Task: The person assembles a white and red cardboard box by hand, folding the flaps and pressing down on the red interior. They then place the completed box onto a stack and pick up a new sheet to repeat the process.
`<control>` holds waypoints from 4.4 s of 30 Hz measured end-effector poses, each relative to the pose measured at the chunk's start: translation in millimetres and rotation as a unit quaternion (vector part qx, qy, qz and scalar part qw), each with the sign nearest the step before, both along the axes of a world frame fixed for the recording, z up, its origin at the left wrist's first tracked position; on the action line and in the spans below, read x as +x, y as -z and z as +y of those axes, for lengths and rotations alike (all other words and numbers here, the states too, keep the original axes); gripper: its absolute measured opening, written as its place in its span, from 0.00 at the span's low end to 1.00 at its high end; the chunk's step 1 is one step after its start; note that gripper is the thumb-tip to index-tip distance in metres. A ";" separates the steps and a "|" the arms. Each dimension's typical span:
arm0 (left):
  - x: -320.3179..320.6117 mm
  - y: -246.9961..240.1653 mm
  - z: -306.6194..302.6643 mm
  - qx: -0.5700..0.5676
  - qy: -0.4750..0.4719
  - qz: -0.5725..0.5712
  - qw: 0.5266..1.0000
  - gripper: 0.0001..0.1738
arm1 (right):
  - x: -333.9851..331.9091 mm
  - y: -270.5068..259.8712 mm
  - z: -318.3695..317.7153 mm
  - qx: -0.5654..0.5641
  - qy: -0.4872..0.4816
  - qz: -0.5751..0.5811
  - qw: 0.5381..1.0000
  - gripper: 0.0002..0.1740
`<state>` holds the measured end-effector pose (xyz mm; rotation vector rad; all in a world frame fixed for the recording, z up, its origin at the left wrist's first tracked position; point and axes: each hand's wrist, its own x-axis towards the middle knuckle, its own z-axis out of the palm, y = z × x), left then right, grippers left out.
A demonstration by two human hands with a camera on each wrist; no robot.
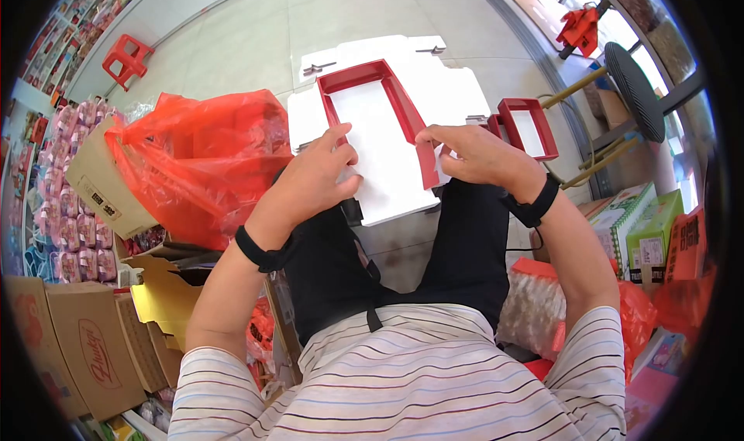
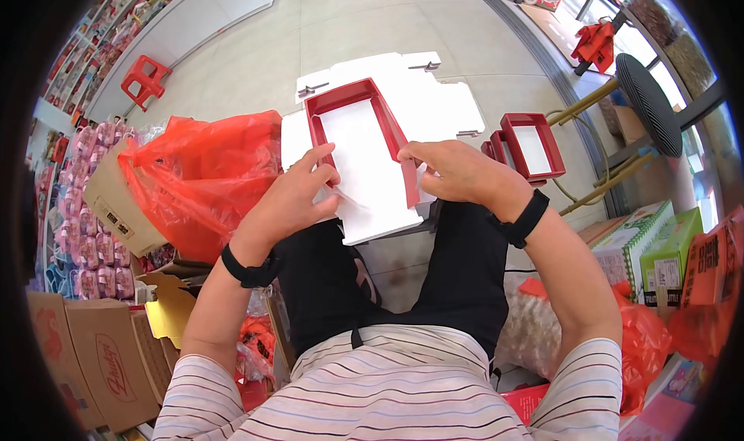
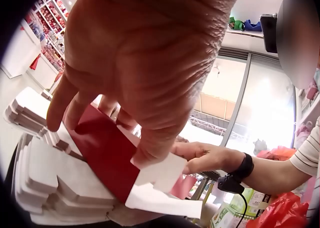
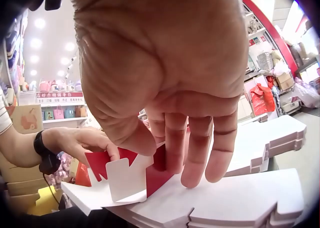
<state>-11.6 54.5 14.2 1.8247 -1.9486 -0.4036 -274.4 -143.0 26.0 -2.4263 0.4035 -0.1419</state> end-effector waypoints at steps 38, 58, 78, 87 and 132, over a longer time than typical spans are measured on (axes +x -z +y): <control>-10.9 19.3 -43.8 -0.079 -0.053 -0.160 0.983 0.09 | 43.6 42.1 41.7 -0.066 0.191 -0.079 0.976 0.12; -10.6 17.9 -45.6 -0.018 -0.043 -0.103 0.994 0.14 | 29.7 32.9 19.8 0.138 0.119 -0.066 0.981 0.15; 11.7 26.2 13.5 -0.125 -0.059 0.059 0.989 0.23 | 35.7 34.4 10.2 -0.065 0.092 -0.089 0.990 0.08; 15.8 38.7 1.6 -0.154 0.031 -0.018 0.987 0.25 | 36.2 32.9 8.4 -0.050 0.078 -0.101 0.991 0.09; -8.8 27.9 -36.4 -0.197 0.119 -0.004 0.973 0.34 | -15.1 31.4 27.4 -0.068 0.091 -0.099 0.989 0.14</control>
